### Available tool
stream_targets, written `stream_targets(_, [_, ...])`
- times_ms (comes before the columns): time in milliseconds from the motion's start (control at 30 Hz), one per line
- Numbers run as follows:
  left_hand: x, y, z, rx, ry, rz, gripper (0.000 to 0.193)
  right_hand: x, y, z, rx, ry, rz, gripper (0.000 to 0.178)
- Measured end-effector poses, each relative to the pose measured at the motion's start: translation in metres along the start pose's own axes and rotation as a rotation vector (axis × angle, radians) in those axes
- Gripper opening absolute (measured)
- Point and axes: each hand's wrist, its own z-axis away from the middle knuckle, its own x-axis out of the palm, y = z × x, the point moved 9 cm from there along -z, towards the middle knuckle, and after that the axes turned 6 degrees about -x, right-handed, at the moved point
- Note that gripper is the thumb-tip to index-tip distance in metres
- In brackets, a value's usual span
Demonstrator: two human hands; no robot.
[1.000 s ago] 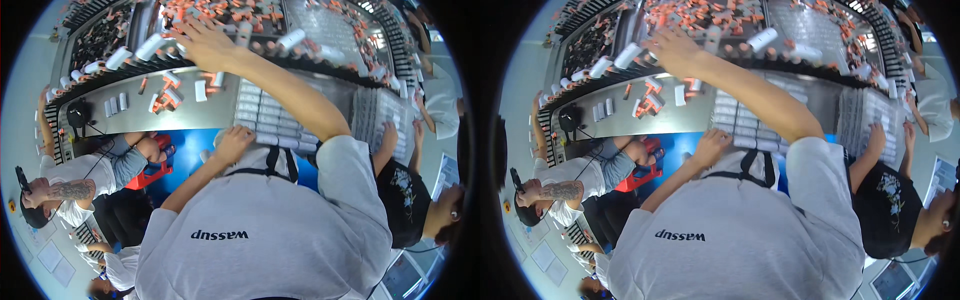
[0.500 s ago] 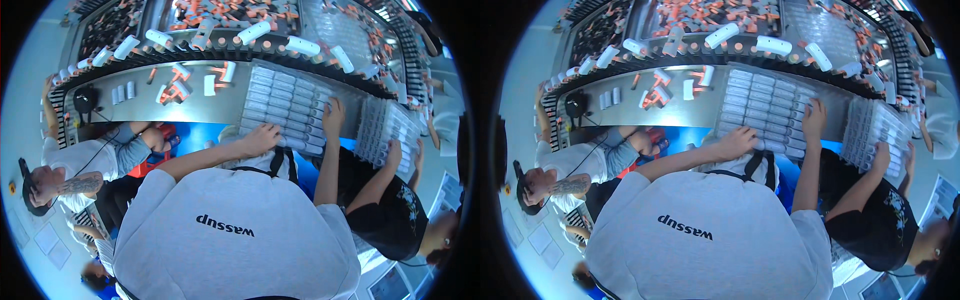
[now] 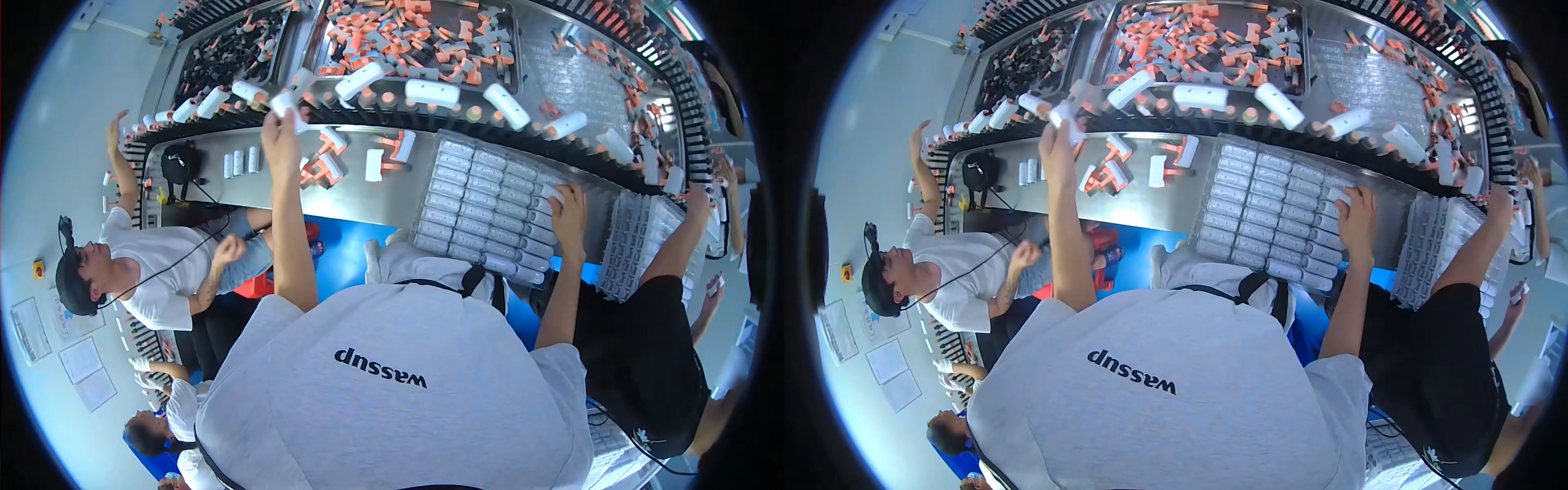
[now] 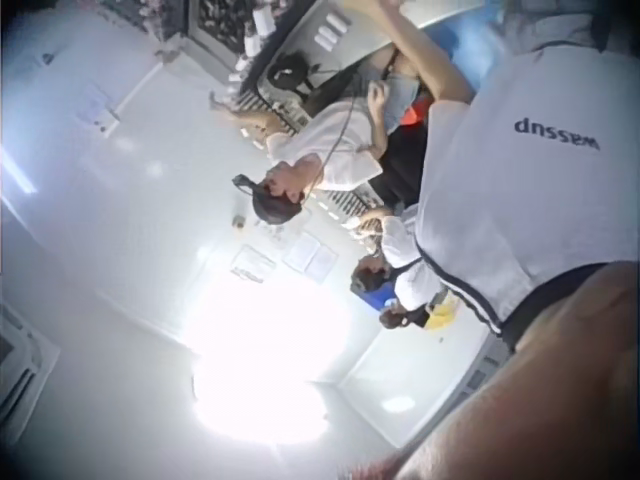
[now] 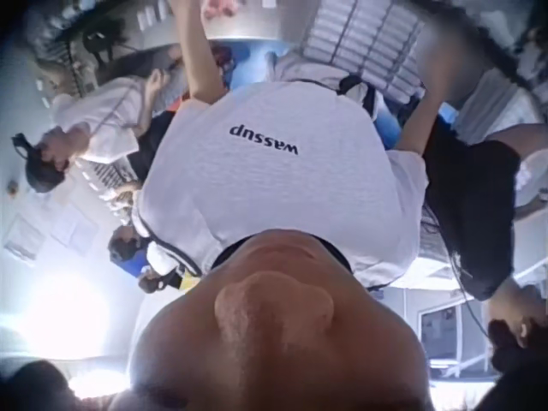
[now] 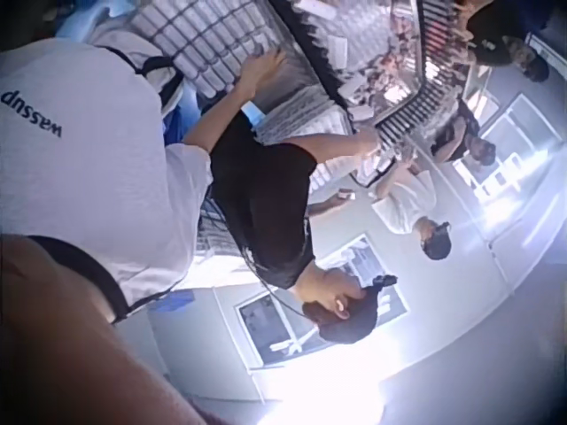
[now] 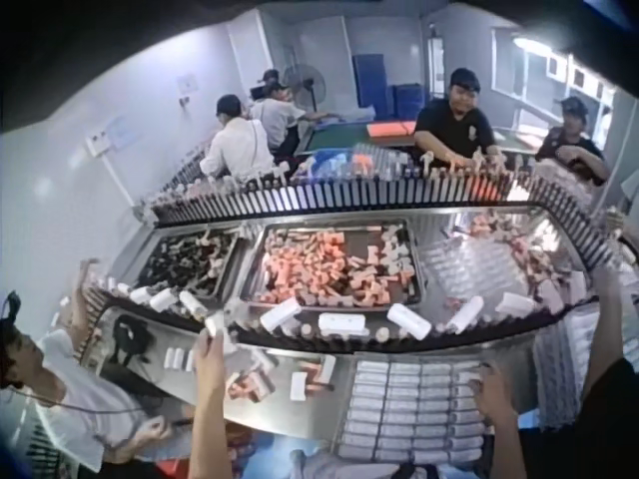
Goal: Manually picking up electronic components and placing them into organized plastic trays on a factory line.
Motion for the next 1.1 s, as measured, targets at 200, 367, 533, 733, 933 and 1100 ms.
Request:
stream_targets(200, [-0.038,0.018,-0.086,0.083,0.185,-0.593,0.035,-0.046,-0.018,0.015,0.358,0.208,-0.332,0.032])
stream_targets(367, [-0.041,0.006,-0.157,0.232,0.020,-1.380,0.043,-0.040,-0.040,0.021,0.458,0.309,-0.631,0.043])
stream_targets(533, [-0.058,0.001,-0.156,0.285,0.084,-1.524,0.048,-0.038,-0.047,0.042,0.488,0.379,-0.617,0.040])
stream_targets(733, [-0.090,0.029,-0.127,0.457,0.372,-0.863,0.042,-0.037,-0.001,0.086,0.586,0.516,-0.472,0.041])
stream_targets(933, [0.135,0.041,0.147,0.802,-0.163,-0.508,0.024,-0.029,0.031,0.149,0.878,0.426,-0.390,0.040])
stream_targets(1100, [0.324,-0.038,0.333,0.661,-1.262,-0.580,0.021,-0.010,0.035,0.155,0.824,0.390,-0.345,0.051])
